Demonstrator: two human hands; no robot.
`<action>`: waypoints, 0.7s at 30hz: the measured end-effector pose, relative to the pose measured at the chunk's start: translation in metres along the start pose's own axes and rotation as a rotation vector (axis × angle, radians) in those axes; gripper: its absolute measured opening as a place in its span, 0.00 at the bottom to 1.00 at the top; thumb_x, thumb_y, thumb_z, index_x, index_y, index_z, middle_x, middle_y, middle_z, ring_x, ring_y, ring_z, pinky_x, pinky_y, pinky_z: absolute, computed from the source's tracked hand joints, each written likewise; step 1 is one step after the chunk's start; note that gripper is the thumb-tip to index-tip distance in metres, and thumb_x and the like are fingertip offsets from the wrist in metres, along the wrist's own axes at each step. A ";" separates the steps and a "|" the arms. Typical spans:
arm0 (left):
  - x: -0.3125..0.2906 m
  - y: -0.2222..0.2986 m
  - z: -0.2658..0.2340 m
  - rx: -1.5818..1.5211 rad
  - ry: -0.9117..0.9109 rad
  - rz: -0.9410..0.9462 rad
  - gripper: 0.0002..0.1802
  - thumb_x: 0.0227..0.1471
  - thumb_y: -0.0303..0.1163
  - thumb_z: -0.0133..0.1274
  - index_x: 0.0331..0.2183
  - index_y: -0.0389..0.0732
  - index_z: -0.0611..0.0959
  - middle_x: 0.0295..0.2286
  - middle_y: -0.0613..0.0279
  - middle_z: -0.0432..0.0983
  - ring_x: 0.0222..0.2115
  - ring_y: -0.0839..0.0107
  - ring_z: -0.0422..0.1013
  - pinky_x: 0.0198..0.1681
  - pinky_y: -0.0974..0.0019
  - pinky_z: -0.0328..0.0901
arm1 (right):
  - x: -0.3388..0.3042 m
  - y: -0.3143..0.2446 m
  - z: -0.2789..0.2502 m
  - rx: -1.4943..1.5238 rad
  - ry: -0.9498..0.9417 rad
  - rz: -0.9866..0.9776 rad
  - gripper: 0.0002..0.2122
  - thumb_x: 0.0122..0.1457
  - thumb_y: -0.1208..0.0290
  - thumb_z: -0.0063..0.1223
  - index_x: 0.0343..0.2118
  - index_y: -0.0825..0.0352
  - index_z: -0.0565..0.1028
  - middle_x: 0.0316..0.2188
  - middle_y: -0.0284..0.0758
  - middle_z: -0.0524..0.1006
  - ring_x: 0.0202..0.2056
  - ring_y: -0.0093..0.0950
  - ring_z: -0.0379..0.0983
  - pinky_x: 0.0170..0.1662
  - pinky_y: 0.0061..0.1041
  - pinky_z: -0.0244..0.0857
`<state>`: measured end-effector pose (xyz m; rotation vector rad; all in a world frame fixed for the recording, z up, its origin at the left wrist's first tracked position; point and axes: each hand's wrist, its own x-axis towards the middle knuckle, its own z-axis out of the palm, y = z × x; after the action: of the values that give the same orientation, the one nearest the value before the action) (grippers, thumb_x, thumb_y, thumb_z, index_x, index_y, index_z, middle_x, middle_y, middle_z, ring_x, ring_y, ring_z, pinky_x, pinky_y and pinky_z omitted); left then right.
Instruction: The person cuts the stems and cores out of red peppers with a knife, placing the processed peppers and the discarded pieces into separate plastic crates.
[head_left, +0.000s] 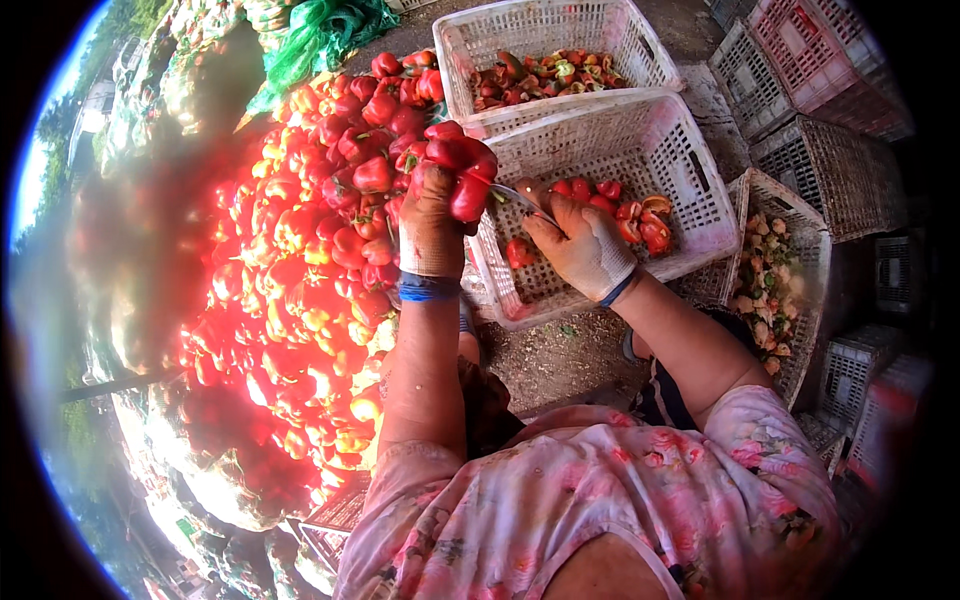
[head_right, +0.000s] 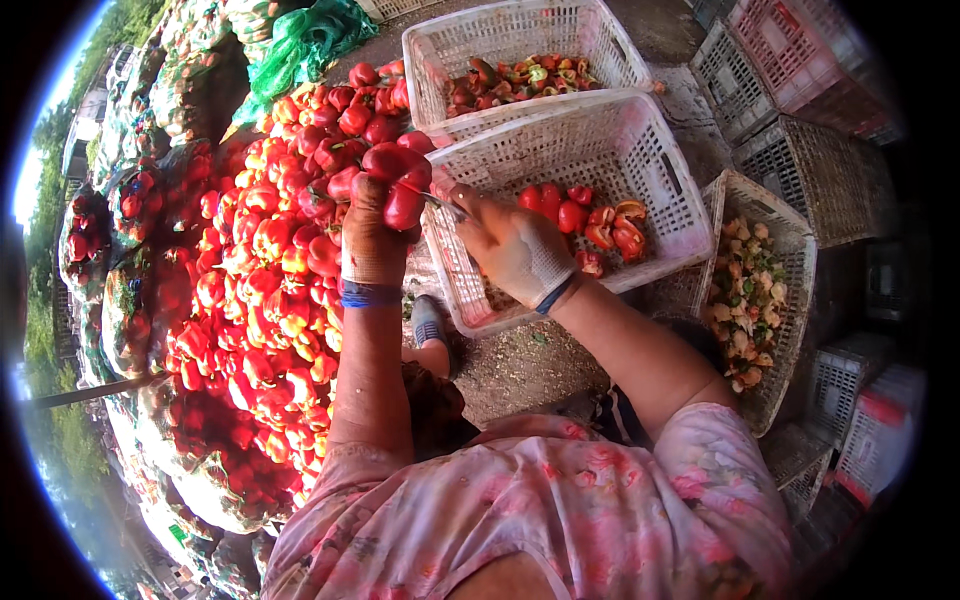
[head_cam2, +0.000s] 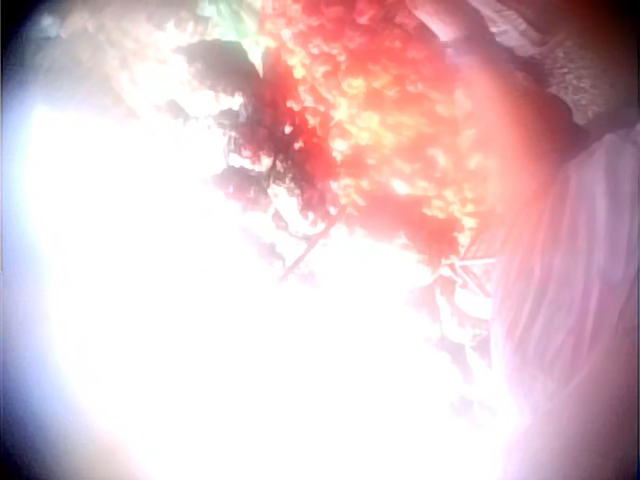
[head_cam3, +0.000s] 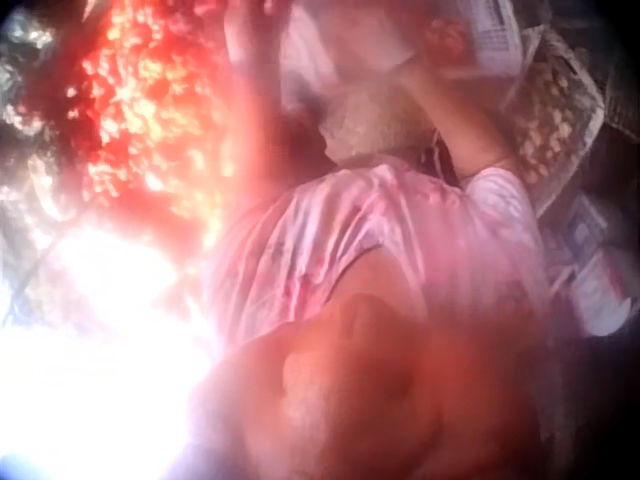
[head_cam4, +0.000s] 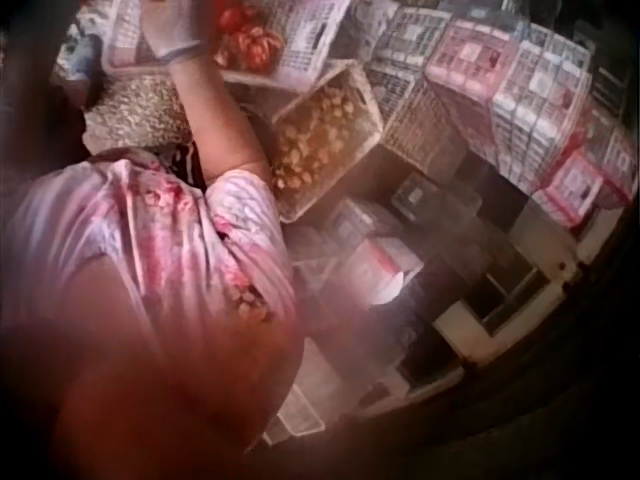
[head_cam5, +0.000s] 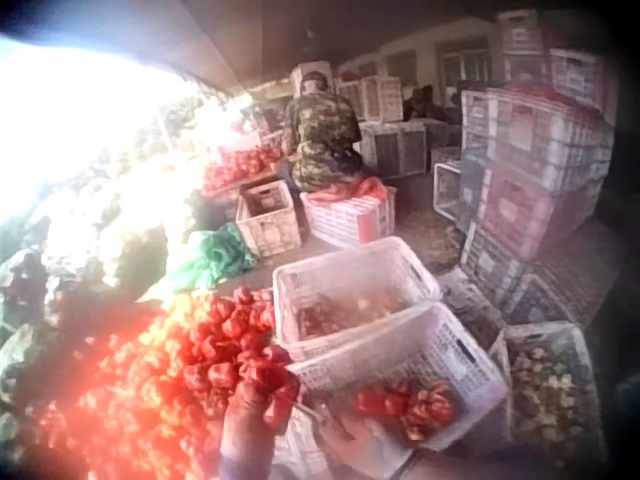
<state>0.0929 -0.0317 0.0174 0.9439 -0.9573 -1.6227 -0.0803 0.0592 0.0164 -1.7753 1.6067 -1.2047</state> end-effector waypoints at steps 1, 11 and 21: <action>0.008 -0.004 0.003 -0.137 -0.039 -0.066 0.31 0.54 0.58 0.56 0.43 0.39 0.79 0.28 0.65 0.78 0.19 0.79 0.67 0.18 0.76 0.56 | 0.001 0.007 -0.006 0.062 0.017 -0.032 0.25 0.59 0.66 0.57 0.58 0.66 0.67 0.40 0.47 0.80 0.39 0.40 0.79 0.42 0.33 0.72; -0.002 -0.041 0.033 -0.067 -0.240 -0.373 0.30 0.56 0.59 0.53 0.40 0.38 0.79 0.23 0.61 0.77 0.16 0.74 0.70 0.13 0.72 0.61 | 0.026 0.008 -0.033 0.737 -0.113 0.623 0.27 0.51 0.52 0.67 0.46 0.67 0.74 0.22 0.30 0.74 0.18 0.18 0.67 0.19 0.22 0.62; -0.008 -0.020 0.038 0.001 -0.405 -0.260 0.31 0.56 0.56 0.55 0.45 0.36 0.77 0.32 0.60 0.80 0.25 0.75 0.74 0.21 0.73 0.66 | 0.019 0.019 -0.037 1.090 -0.072 0.715 0.19 0.57 0.53 0.58 0.44 0.63 0.78 0.22 0.30 0.76 0.13 0.18 0.64 0.15 0.20 0.59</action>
<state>0.0524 -0.0148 0.0146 0.7773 -1.1413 -2.0859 -0.1224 0.0446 0.0259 -0.4879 1.0092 -1.2289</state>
